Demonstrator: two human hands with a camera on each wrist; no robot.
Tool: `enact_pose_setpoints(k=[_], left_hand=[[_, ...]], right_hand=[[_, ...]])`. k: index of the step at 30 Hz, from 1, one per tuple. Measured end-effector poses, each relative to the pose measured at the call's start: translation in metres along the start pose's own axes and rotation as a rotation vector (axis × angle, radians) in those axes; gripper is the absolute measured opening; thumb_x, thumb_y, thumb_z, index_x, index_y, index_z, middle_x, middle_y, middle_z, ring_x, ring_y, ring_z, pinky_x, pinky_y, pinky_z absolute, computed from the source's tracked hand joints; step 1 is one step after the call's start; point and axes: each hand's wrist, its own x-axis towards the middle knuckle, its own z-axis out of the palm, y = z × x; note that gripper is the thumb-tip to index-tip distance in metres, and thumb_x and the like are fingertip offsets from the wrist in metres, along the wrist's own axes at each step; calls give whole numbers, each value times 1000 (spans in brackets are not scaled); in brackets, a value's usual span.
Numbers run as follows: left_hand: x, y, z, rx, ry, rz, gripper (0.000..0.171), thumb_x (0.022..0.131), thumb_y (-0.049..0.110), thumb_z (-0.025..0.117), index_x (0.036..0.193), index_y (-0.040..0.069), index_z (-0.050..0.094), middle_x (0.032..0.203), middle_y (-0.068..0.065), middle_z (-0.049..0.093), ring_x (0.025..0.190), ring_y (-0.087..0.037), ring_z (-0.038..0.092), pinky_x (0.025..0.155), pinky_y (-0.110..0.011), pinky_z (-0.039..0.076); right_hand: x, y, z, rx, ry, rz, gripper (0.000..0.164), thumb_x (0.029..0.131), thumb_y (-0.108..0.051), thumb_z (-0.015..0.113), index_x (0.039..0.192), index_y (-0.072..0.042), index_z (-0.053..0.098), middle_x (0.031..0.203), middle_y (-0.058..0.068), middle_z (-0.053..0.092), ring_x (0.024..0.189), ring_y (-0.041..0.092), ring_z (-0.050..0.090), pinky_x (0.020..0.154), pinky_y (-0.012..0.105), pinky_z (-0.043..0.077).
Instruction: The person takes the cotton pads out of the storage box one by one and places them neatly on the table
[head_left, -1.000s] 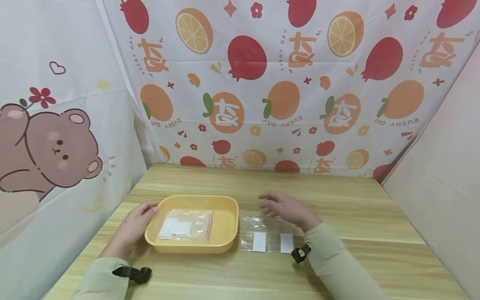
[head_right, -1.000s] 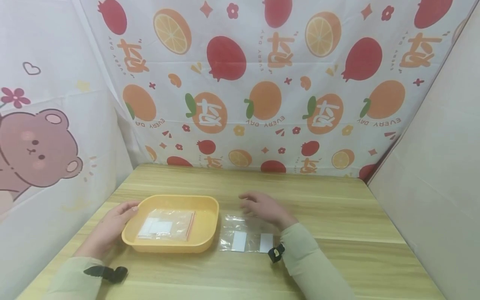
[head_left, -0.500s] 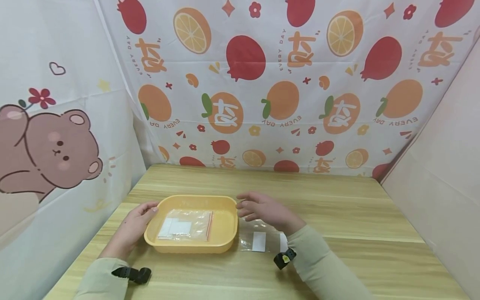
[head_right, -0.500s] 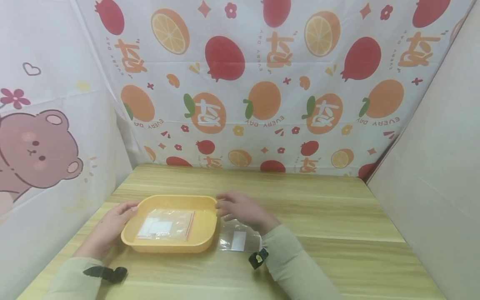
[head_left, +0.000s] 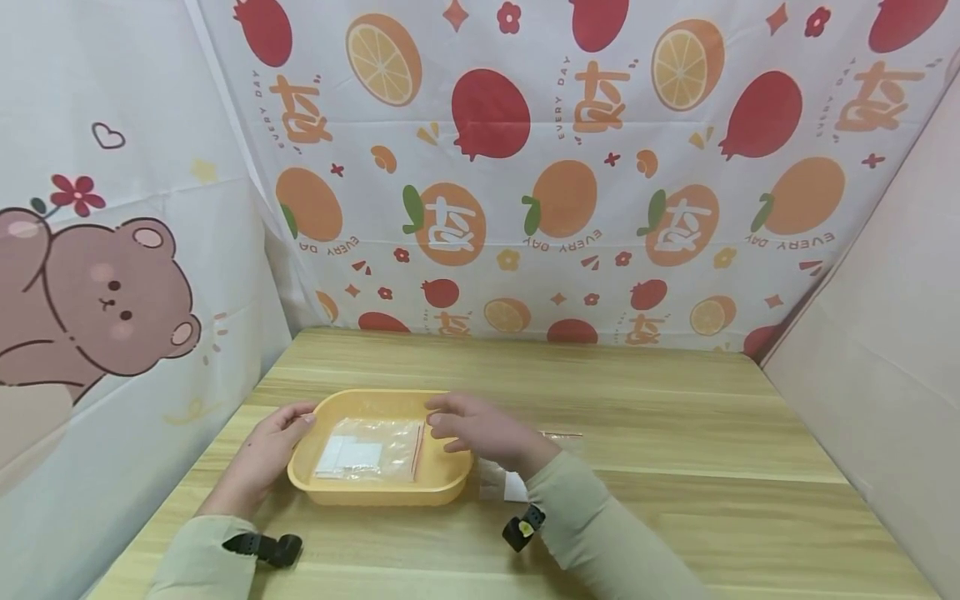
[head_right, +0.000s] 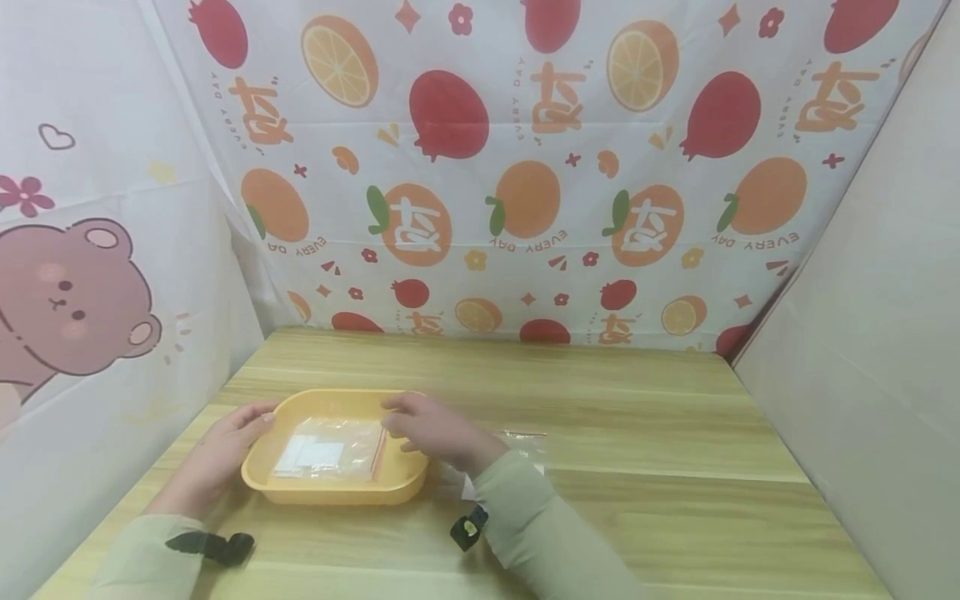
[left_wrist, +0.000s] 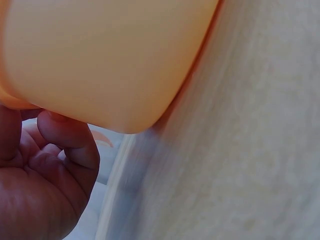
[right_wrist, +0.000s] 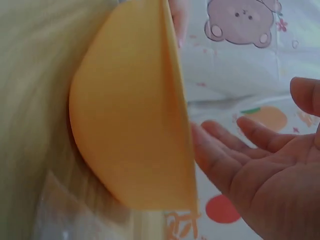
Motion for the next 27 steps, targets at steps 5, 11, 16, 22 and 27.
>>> enact_pose_setpoints(k=[5,11,16,22,27], left_hand=[[1,0,0,1,-6,-2,60,110,43,38,150,-1,40,147,-26,45,121,-30,53,82,-24,53],[0,-1,0,11,-4,2,61,110,44,38,150,-2,40,148,-27,43,124,-33,50,82,-22,51],[-1,-1,-1,12,-3,9,59,110,43,38,149,-2,41,147,-27,43,124,-33,49,82,-22,51],[0,-2,0,15,-8,2,61,110,44,38,150,-2,40,148,-27,42,126,-34,48,83,-21,49],[2,-4,-1,16,-7,8,62,110,45,38,150,-2,40,147,-27,43,126,-34,49,83,-21,50]], right_hand=[[9,3,14,53,29,20,49,104,-31,55,147,-7,49,146,10,49,130,36,51,100,46,49],[25,8,27,65,52,45,50,105,-25,53,148,1,45,146,19,48,128,41,52,94,50,52],[37,13,37,87,86,90,52,104,-22,54,148,3,44,142,19,52,126,44,52,90,51,54],[45,15,46,82,154,134,54,101,-20,57,148,3,44,144,22,50,127,49,50,88,50,55],[47,15,51,90,184,148,55,99,-20,59,146,4,46,144,21,50,126,47,50,94,51,51]])
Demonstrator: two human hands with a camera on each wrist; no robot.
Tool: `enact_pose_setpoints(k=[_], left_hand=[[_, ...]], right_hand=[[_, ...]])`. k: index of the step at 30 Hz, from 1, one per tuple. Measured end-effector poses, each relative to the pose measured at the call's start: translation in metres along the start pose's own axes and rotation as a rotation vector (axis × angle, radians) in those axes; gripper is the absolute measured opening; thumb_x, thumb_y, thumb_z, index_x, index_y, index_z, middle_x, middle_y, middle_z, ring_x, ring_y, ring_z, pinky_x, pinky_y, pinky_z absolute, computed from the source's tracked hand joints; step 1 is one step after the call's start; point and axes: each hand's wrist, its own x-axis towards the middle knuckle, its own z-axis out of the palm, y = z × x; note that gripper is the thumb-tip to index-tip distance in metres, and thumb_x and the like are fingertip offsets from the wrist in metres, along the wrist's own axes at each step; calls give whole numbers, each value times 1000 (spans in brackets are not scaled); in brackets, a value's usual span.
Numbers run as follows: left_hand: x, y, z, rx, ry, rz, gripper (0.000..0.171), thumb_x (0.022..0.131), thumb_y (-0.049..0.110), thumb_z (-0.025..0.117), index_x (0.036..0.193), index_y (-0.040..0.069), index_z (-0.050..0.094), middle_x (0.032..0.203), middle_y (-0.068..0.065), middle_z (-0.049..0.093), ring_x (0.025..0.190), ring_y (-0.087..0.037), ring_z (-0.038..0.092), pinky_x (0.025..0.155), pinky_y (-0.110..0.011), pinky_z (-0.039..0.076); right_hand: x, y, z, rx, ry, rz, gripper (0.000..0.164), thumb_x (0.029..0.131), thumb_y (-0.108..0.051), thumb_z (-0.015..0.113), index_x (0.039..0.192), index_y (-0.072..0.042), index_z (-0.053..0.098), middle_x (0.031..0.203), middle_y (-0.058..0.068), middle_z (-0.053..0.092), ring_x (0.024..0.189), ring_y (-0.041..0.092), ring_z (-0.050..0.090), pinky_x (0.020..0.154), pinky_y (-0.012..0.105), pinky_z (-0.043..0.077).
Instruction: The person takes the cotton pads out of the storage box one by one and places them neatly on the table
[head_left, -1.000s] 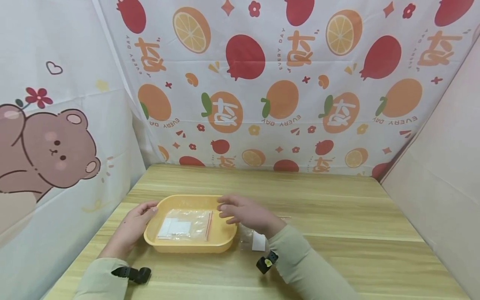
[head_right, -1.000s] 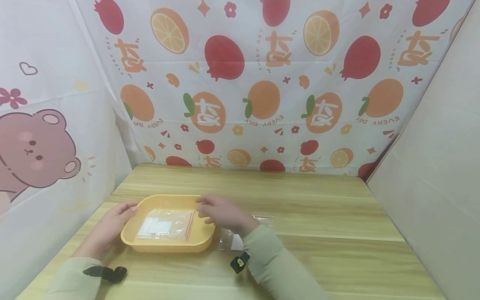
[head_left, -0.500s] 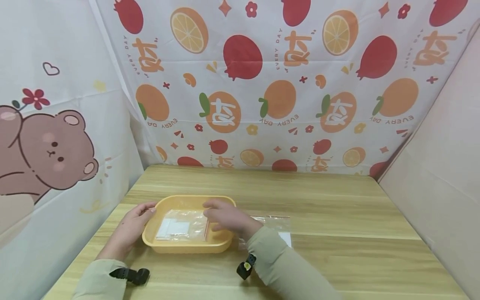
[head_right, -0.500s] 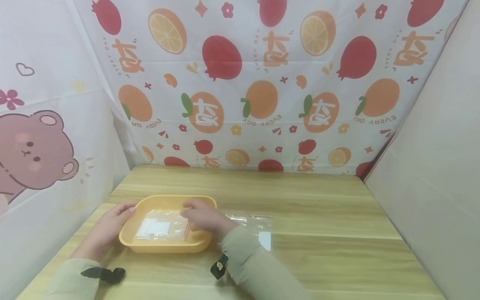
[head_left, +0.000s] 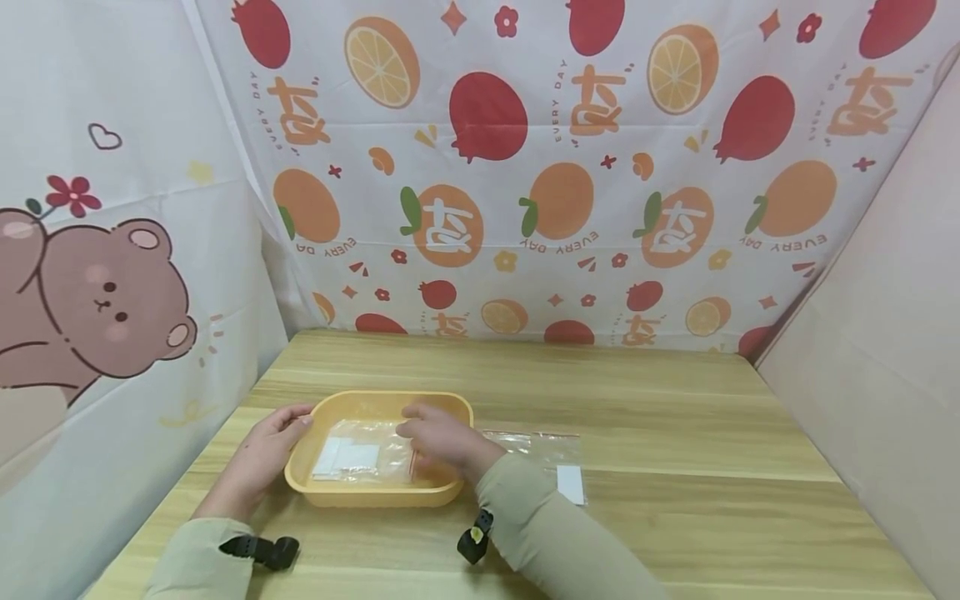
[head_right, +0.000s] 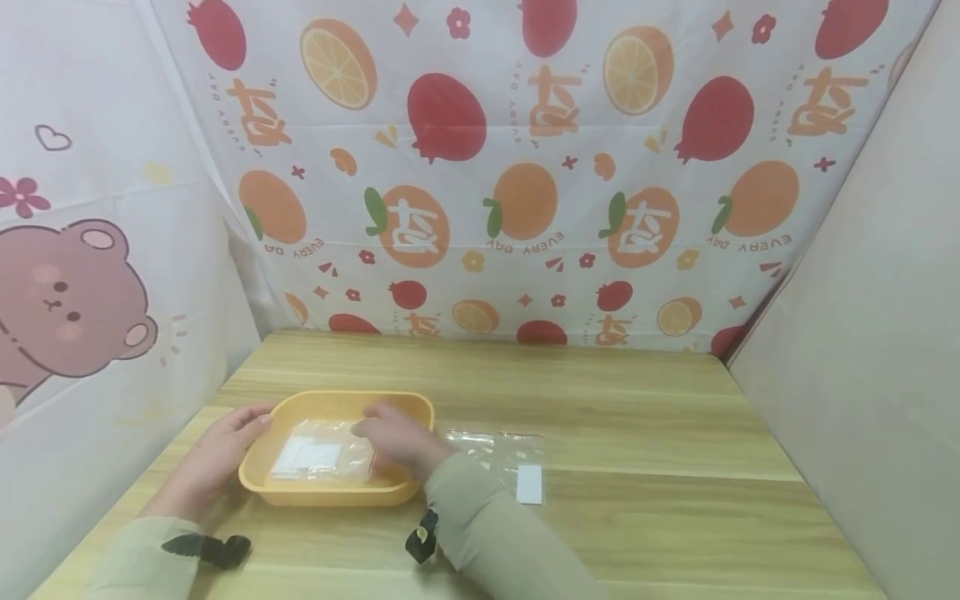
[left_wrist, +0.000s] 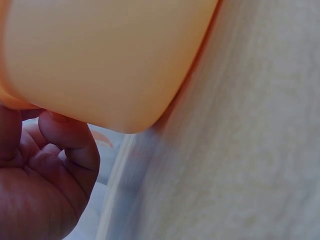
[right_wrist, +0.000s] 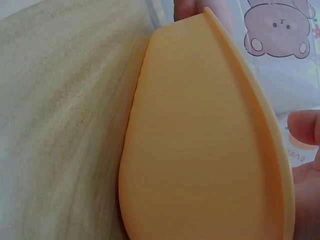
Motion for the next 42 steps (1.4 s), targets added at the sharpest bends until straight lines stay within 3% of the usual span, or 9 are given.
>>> enact_pose_setpoints(k=[7,12,21,29,32,39,42], left_hand=[[-1,0,-1,3,10,10,59,110,42,38,148,-2,42,144,-27,46,117,-27,54,82,-23,51],[-3,3,-1,-2,2,1,60,110,43,38,149,-3,40,146,-27,44,122,-32,52,82,-23,51],[-3,5,0,5,10,-8,59,110,43,37,150,-1,40,148,-26,44,125,-34,51,82,-23,51],[-3,4,-1,6,4,6,60,110,43,37,149,-1,41,148,-27,43,126,-35,49,82,-23,50],[-3,4,-2,15,5,12,61,110,44,37,149,-2,41,148,-28,43,126,-36,48,82,-22,50],[-3,5,-2,7,5,15,59,110,42,37,149,-3,40,146,-28,44,122,-32,52,82,-23,51],[-5,6,-1,3,2,17,59,110,41,37,149,-3,40,145,-28,45,119,-30,54,82,-24,52]], right_hand=[[-2,-1,5,36,37,8,52,99,-18,58,145,3,48,146,19,48,130,44,47,99,57,46],[-4,-4,5,78,51,28,49,101,-18,57,145,2,49,146,17,47,133,44,43,97,61,47],[-1,-1,4,110,55,49,47,100,-19,58,142,1,51,143,17,50,130,48,47,92,55,52],[2,0,3,189,86,49,45,100,-14,55,141,2,51,147,20,45,134,51,38,97,65,45],[1,0,3,211,71,55,48,99,-14,56,143,3,49,148,24,44,134,53,38,96,62,47],[2,2,4,252,69,61,50,98,-13,56,144,5,48,137,22,52,128,43,48,88,52,54],[4,3,4,209,70,46,49,99,-14,57,143,4,48,136,21,53,123,40,52,85,50,55]])
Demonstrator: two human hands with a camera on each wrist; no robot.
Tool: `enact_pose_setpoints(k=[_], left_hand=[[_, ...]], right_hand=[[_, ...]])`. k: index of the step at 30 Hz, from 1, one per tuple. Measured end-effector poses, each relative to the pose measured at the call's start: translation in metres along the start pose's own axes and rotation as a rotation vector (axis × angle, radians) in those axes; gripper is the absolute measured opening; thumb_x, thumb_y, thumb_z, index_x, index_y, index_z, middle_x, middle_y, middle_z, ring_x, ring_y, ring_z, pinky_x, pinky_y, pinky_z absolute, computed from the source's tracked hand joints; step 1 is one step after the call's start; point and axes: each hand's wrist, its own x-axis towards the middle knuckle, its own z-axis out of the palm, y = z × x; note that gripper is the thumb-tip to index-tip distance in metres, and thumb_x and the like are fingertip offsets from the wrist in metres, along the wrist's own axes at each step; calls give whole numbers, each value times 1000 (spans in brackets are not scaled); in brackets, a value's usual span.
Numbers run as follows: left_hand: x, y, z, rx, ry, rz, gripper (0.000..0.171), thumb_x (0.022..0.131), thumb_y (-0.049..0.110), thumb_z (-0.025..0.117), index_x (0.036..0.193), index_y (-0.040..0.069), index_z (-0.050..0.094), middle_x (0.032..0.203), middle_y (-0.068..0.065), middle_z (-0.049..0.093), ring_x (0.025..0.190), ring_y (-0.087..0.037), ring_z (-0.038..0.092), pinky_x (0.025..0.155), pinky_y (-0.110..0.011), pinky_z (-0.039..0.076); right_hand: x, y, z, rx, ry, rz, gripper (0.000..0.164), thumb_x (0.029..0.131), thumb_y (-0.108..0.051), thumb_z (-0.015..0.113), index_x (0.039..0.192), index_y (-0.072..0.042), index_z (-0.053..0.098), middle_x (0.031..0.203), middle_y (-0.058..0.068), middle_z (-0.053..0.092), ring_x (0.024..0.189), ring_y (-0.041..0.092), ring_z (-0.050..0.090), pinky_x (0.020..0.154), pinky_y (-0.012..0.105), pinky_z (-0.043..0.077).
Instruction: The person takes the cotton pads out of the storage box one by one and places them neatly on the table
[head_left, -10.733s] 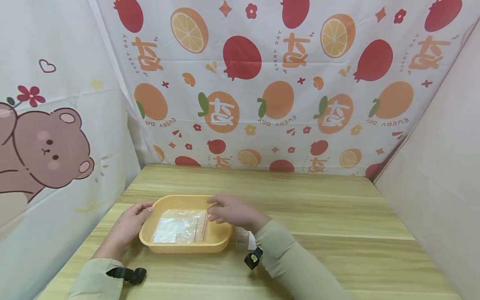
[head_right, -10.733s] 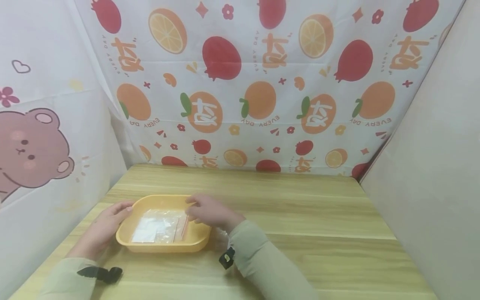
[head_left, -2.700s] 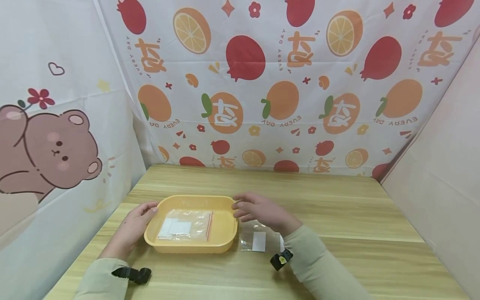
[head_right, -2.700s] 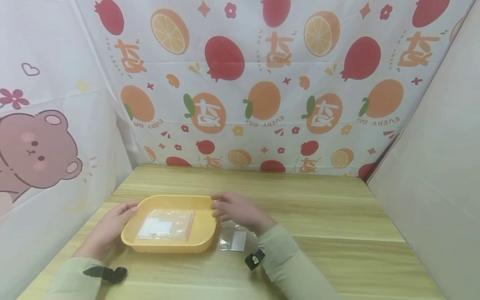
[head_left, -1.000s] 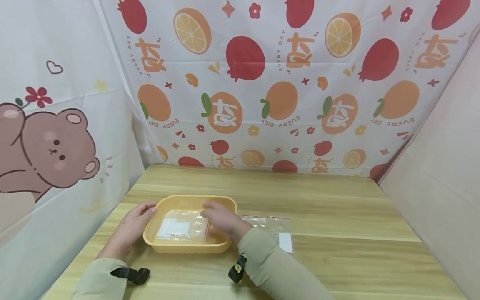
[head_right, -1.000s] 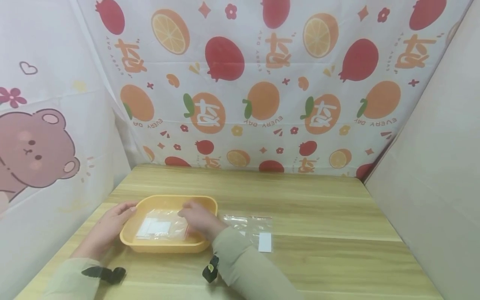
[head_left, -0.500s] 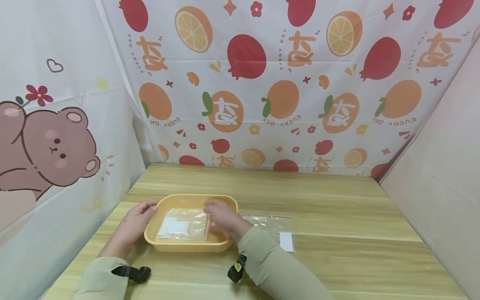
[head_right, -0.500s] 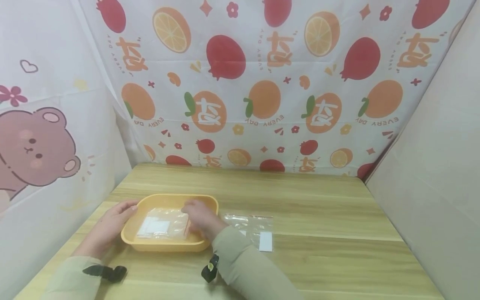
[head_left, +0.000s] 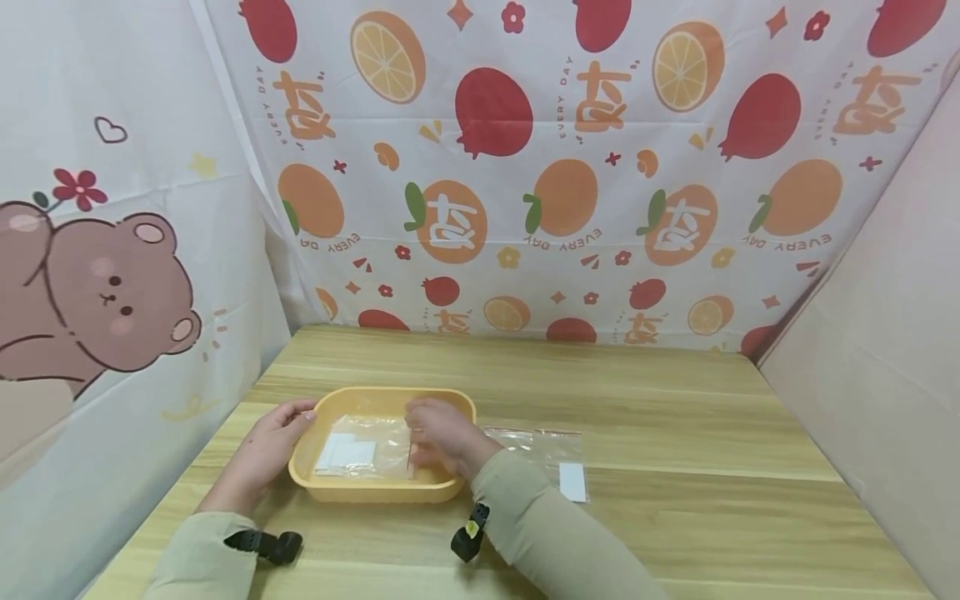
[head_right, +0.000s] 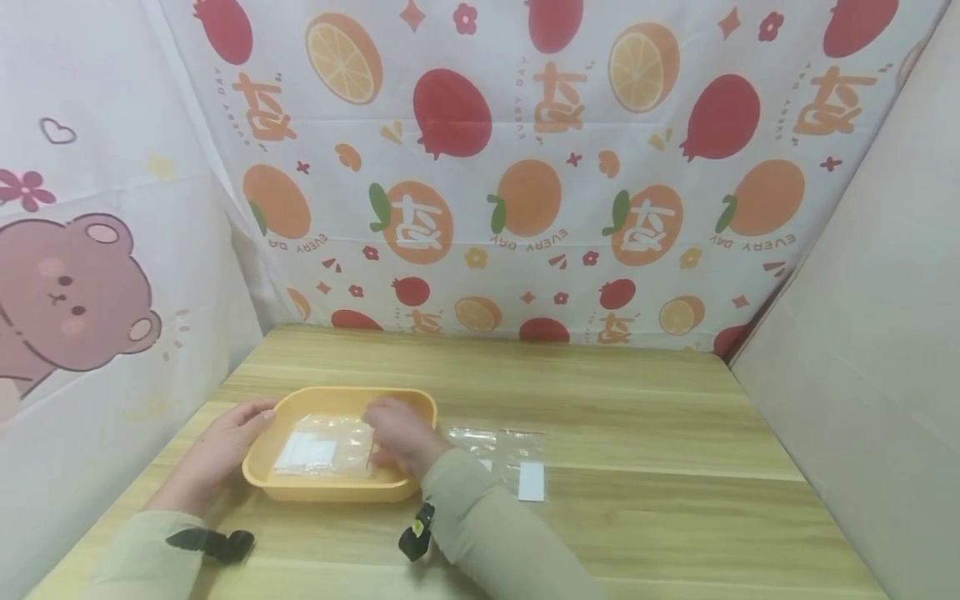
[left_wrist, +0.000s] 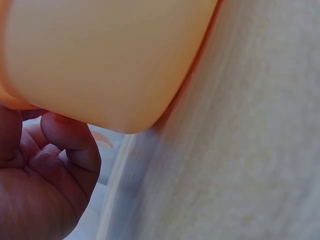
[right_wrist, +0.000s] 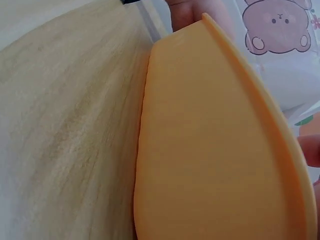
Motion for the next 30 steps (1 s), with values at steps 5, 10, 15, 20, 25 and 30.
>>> enact_pose_setpoints(k=[5,10,15,20,25,30], left_hand=[[0,2,1,-5,-4,6,59,110,41,38,149,-3,40,145,-28,46,119,-30,54,82,-25,52],[2,2,-1,-1,-2,1,60,110,42,38,149,-3,40,146,-28,44,122,-32,51,82,-23,51],[1,1,0,-2,-6,10,59,111,40,37,149,-4,40,145,-29,45,121,-32,52,81,-23,51],[1,1,2,-8,-3,16,57,111,39,38,149,-4,40,144,-28,47,117,-28,55,81,-25,52],[1,0,1,0,-2,10,59,110,41,38,149,-3,41,145,-27,47,118,-30,54,82,-25,52],[-1,0,0,9,-3,7,59,110,41,37,149,-4,40,146,-28,45,123,-34,51,84,-24,51]], right_hand=[[7,-4,-4,-476,-8,-128,44,98,-12,59,140,2,54,134,16,59,119,28,56,98,43,48],[15,-10,-5,-901,-56,-201,47,91,-10,65,136,2,58,124,13,65,110,19,59,98,34,47],[19,-10,-1,-1096,-89,-196,48,83,-11,76,128,0,63,119,8,65,111,17,57,101,27,43],[20,-5,3,-1204,-85,-168,38,70,-11,83,102,-10,62,116,3,51,97,14,53,83,22,48],[19,-2,7,-1274,-104,-154,39,70,-13,85,98,-13,57,113,3,42,79,13,51,63,20,46],[20,2,9,-1221,-90,-137,64,68,-14,89,125,-14,60,118,2,44,82,10,51,68,19,47]])
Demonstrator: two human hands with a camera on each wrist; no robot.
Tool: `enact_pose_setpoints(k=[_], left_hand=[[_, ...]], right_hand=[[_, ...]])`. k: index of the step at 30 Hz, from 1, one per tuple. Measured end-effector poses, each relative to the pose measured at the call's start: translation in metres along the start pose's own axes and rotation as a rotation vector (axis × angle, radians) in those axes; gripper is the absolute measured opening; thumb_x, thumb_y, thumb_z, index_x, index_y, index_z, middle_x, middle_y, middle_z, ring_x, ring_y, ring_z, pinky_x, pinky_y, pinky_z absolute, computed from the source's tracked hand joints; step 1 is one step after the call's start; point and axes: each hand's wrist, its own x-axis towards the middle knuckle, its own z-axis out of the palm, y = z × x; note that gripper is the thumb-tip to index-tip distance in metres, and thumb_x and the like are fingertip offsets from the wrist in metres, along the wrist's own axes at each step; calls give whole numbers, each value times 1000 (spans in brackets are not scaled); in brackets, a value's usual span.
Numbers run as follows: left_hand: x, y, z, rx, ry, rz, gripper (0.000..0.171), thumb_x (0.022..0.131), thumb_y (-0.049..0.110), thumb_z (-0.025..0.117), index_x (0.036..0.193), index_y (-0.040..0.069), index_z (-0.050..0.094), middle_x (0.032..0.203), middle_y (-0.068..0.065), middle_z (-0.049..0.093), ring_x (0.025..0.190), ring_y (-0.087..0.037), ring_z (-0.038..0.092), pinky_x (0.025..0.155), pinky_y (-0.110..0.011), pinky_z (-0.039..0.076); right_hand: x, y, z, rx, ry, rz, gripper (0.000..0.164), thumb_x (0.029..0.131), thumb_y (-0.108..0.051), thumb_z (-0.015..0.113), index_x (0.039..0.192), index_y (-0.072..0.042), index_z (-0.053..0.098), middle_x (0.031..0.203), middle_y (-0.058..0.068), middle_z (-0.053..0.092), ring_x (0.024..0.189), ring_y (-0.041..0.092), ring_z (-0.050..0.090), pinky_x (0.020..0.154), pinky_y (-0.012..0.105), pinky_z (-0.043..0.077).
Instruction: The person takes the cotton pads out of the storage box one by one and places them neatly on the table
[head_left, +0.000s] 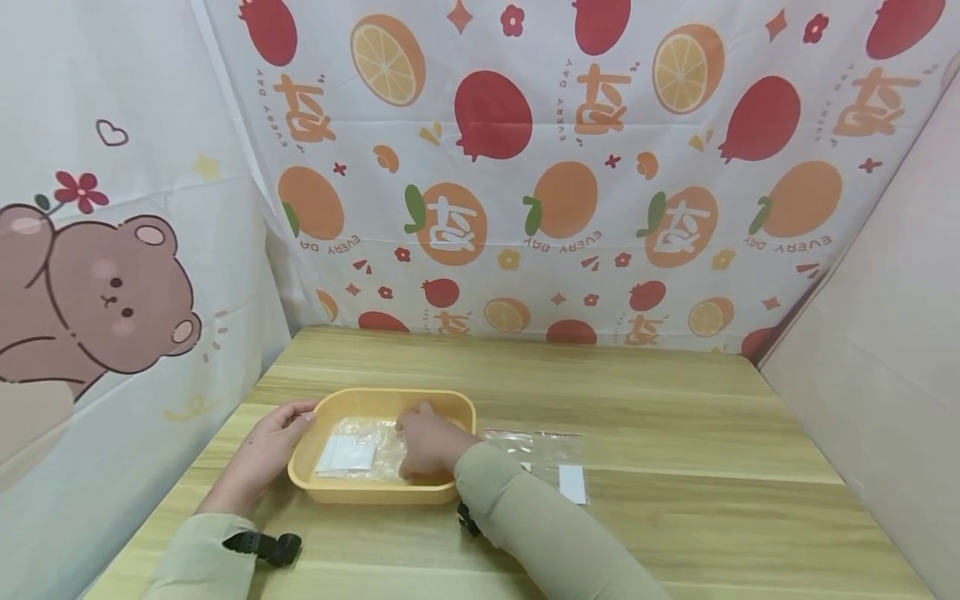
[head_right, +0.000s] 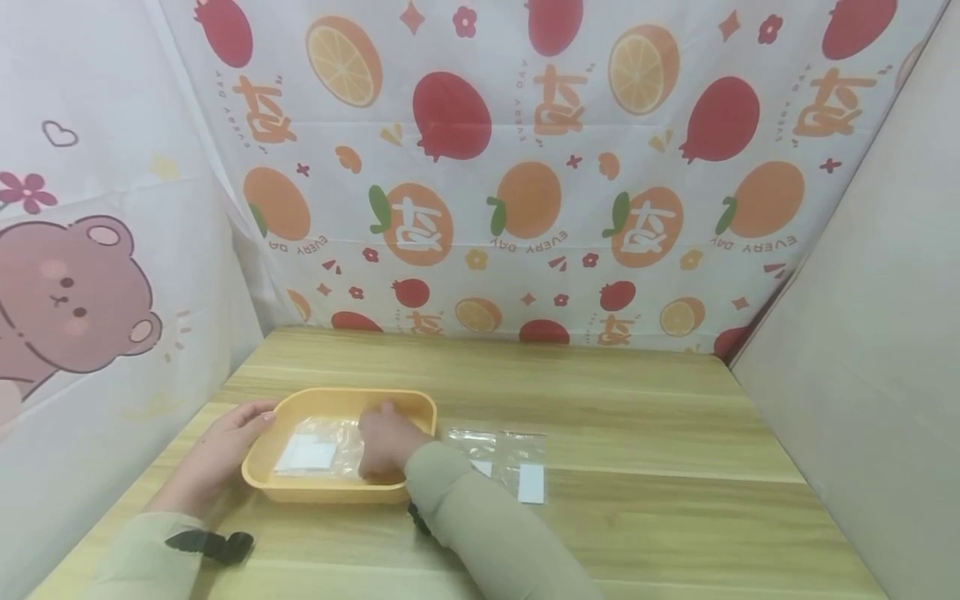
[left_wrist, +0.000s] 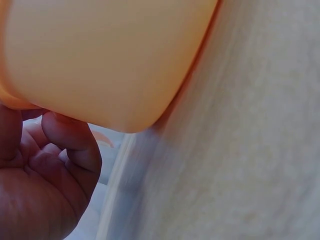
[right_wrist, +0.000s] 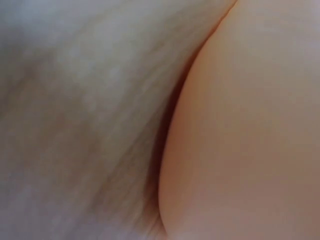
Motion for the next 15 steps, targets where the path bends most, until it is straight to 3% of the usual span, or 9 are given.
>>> enact_pose_setpoints(k=[3,7,13,15], left_hand=[[-1,-1,0,-7,-5,7,58,111,40,38,148,-5,41,145,-29,45,123,-35,51,83,-25,51],[0,-3,-1,-9,-5,8,58,111,39,38,148,-5,41,145,-29,45,124,-36,50,82,-24,51],[2,-4,-2,33,4,3,59,110,42,37,148,-3,42,146,-28,45,128,-37,47,87,-25,47],[2,-4,-2,41,6,3,59,110,43,37,147,-3,42,145,-28,46,128,-37,47,88,-27,46]], right_hand=[[2,2,3,57,-3,-1,71,68,-11,90,131,-15,56,120,0,46,88,9,52,73,19,47],[4,3,5,115,2,-25,65,69,-5,87,125,-13,55,113,-2,54,93,8,51,84,20,45],[6,2,7,287,1,13,48,76,7,72,118,-10,56,81,0,63,61,12,60,67,23,49],[7,2,7,350,13,7,41,80,7,68,116,-9,59,79,0,63,56,13,60,63,25,49]])
